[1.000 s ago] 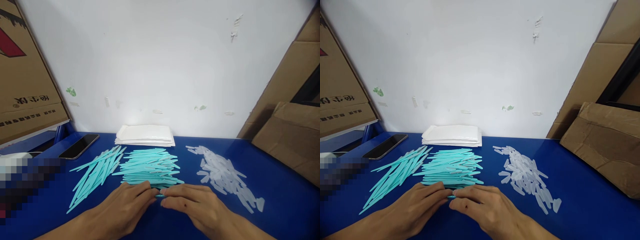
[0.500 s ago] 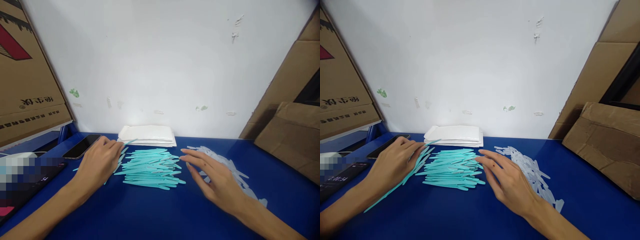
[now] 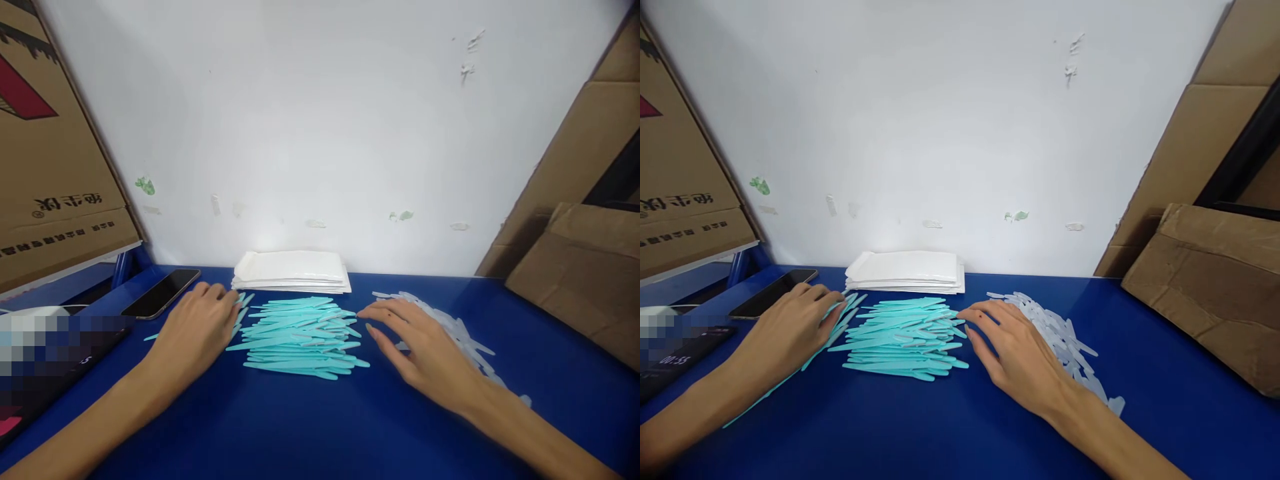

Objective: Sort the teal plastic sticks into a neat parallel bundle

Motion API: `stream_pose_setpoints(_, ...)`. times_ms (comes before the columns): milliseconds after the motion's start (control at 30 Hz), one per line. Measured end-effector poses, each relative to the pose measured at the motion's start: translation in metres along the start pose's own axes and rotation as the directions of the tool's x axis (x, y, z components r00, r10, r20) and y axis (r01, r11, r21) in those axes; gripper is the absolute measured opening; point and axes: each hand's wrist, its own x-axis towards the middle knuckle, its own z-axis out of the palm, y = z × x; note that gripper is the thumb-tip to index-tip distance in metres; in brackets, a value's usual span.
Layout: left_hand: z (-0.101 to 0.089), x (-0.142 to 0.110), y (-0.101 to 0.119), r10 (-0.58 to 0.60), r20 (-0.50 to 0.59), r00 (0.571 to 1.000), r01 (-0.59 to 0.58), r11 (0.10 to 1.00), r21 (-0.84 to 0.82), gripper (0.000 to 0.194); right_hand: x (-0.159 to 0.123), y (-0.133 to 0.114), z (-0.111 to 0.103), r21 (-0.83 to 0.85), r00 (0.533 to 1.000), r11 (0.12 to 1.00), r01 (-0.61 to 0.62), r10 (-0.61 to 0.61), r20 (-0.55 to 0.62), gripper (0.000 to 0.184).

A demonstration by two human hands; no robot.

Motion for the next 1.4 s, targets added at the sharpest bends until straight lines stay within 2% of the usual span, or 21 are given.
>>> stream_pose_setpoints(67,-0.004,0.001,0.014,0.146,0.013,0.989,-0.145,0.987,-0.066,0.03,0.0,0.001,0.002,-0.021,0.999,1.0,-0.014,0.015,0.036,0.026)
stream_pose_setpoints(167,-0.01,-0.006,0.036,0.421,0.041,0.906,-0.404,0.891,-0.209,0.022,-0.002,0.006,0.005,-0.103,0.998,0.994,-0.033,0.039,0.058,0.027)
stream_pose_setpoints(200,-0.01,-0.009,0.043,0.471,0.052,0.88,-0.448,0.862,-0.237,0.02,-0.004,0.011,0.007,-0.151,0.997,0.988,-0.044,0.053,0.056,0.028)
stream_pose_setpoints(267,-0.01,-0.016,0.054,0.512,0.078,0.856,-0.48,0.841,-0.25,0.015,-0.008,0.022,0.01,-0.271,0.994,0.959,-0.086,0.102,0.047,0.031)
stream_pose_setpoints(333,-0.006,-0.02,0.061,0.509,0.102,0.855,-0.476,0.847,-0.235,0.013,-0.014,0.036,0.014,-0.39,0.984,0.909,-0.146,0.175,0.038,0.037)
stream_pose_setpoints(433,0.002,-0.023,0.064,0.491,0.117,0.863,-0.462,0.863,-0.205,0.012,-0.023,0.057,0.019,-0.464,0.96,0.866,-0.187,0.262,0.102,0.044)
stream_pose_setpoints(567,0.008,-0.024,0.063,0.491,0.11,0.864,-0.467,0.864,-0.187,0.011,-0.029,0.073,0.025,-0.431,0.931,0.882,-0.188,0.3,0.208,0.052)
stream_pose_setpoints(733,0.011,-0.025,0.062,0.475,0.097,0.875,-0.457,0.875,-0.161,0.016,-0.029,0.074,0.029,-0.403,0.923,0.899,-0.173,0.291,0.252,0.054)
stream_pose_setpoints(867,0.011,-0.025,0.064,0.457,0.113,0.882,-0.436,0.883,-0.172,0.018,-0.026,0.073,0.03,-0.389,0.938,0.913,-0.124,0.235,0.253,0.049)
stream_pose_setpoints(1000,0.009,-0.023,0.065,0.438,0.094,0.894,-0.406,0.882,-0.239,0.019,-0.021,0.069,0.029,-0.413,0.969,0.911,-0.021,0.12,0.215,0.029)
stream_pose_setpoints(1133,0.007,-0.024,0.064,0.38,0.132,0.916,-0.324,0.89,-0.32,0.028,-0.014,0.061,0.024,-0.439,0.966,0.896,0.06,0.059,0.252,0.016)
stream_pose_setpoints(1233,0.005,-0.026,0.064,0.329,0.206,0.921,-0.245,0.904,-0.35,0.034,-0.01,0.054,0.02,-0.449,0.957,0.886,0.114,0.024,0.29,0.022)
stream_pose_setpoints(1400,-0.001,-0.027,0.068,0.298,0.221,0.929,-0.195,0.899,-0.392,0.018,-0.007,0.04,0.011,-0.443,0.949,0.882,0.161,-0.015,0.314,0.042)
